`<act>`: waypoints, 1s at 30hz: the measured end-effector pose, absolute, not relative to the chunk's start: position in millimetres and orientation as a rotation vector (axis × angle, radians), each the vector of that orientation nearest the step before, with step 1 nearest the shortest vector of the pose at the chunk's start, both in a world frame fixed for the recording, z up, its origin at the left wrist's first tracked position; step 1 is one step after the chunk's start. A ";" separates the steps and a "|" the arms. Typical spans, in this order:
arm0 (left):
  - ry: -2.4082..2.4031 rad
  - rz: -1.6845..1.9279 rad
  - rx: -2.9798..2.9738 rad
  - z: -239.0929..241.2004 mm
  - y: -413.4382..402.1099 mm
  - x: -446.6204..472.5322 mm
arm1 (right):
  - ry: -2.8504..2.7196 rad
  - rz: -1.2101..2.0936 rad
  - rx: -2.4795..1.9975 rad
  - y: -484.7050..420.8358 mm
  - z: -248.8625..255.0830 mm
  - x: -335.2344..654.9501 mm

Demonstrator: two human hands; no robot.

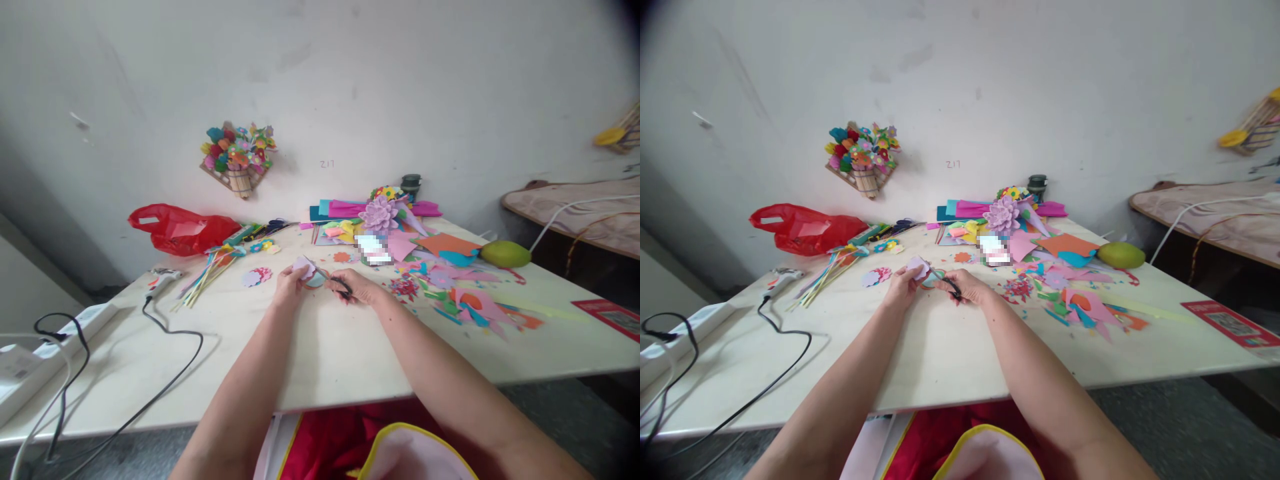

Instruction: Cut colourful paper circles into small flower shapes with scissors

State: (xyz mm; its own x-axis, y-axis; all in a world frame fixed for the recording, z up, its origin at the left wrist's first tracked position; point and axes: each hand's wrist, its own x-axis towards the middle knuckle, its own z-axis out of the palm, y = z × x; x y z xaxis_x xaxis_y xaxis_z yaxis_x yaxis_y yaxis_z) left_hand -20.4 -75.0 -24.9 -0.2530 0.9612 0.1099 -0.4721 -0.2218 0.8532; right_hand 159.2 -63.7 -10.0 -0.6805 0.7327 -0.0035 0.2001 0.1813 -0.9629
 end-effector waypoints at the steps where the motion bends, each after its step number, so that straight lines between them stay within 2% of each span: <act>1: 0.873 1.698 0.812 -24.5 -75.2 -20.4 | -2.004 1.523 -0.877 -63.7 -9.8 159.5; 16: 0.889 1.690 0.834 -22.1 -77.9 -20.0 | -1.983 1.596 -0.835 -56.8 -15.3 162.3; 30: 0.911 1.650 0.902 -27.2 -74.6 -22.4 | -2.012 1.517 -0.879 -58.6 -13.7 163.2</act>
State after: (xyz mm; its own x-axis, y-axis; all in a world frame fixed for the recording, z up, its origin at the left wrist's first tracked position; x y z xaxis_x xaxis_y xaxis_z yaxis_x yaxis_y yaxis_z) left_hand -22.4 -74.6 -27.2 -0.2168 0.9674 0.1310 -0.4047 -0.2112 0.8897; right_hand 163.2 -58.6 -13.7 -0.6855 0.7280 -0.0104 0.2103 0.1843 -0.9601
